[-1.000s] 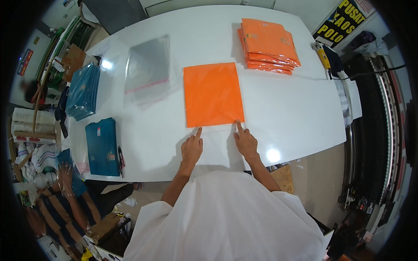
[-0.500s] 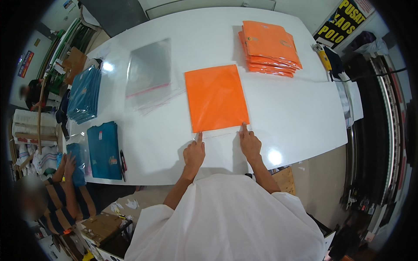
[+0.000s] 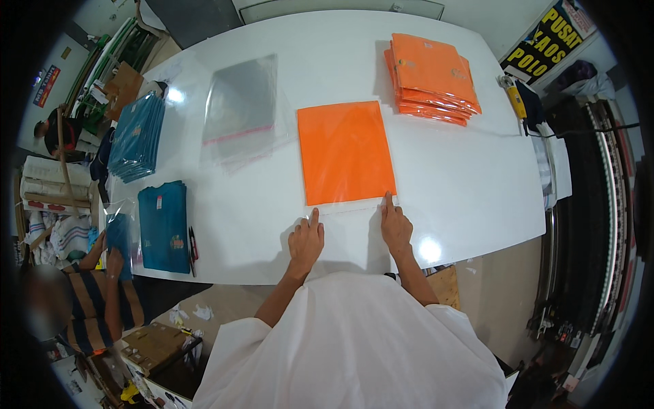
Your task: The person folds orange t-shirts on a white table, places each folded shirt into a clear plastic bag, and stacks the packaged shirts. The person also retrieves additional shirts from another area and continues folding and packaging them.
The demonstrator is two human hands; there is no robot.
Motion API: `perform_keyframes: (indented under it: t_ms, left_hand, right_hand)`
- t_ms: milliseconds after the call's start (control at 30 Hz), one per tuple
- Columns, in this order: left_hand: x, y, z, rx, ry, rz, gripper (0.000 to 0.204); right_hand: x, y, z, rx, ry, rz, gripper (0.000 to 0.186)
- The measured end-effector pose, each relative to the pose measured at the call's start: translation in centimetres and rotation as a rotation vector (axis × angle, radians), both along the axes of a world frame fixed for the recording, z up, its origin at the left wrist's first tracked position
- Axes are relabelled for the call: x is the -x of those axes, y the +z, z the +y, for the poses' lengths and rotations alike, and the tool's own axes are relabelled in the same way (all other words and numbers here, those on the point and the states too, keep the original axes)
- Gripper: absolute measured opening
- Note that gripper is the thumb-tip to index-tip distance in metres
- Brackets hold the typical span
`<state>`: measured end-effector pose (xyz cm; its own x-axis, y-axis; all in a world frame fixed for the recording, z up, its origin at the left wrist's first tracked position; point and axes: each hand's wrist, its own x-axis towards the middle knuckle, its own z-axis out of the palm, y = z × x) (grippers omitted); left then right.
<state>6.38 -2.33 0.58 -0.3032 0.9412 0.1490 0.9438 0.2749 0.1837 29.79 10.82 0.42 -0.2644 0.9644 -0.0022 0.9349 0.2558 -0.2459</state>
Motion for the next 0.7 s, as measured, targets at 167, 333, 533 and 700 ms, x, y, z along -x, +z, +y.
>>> perform_keyframes:
  t_ms: [167, 333, 533, 700]
  left_hand:
    - [-0.1, 0.3, 0.0, 0.000, -0.008, 0.024, 0.045]
    - [0.8, 0.6, -0.8, 0.026, -0.052, -0.135, 0.038]
    - [5.8, 1.7, 1.5, -0.213, -0.199, -0.352, 0.032]
    - [10.7, 0.9, 6.0, -0.055, -0.404, -0.089, 0.042]
  right_hand:
    - [-0.2, -0.1, -0.1, -0.014, -0.010, 0.009, 0.051]
    - [0.6, 2.2, -0.7, 0.053, -0.047, 0.035, 0.040]
    - [4.4, 3.0, -3.1, 0.154, 0.147, 0.465, 0.026]
    - [12.1, 4.6, -5.1, 0.511, 0.302, 0.430, 0.031]
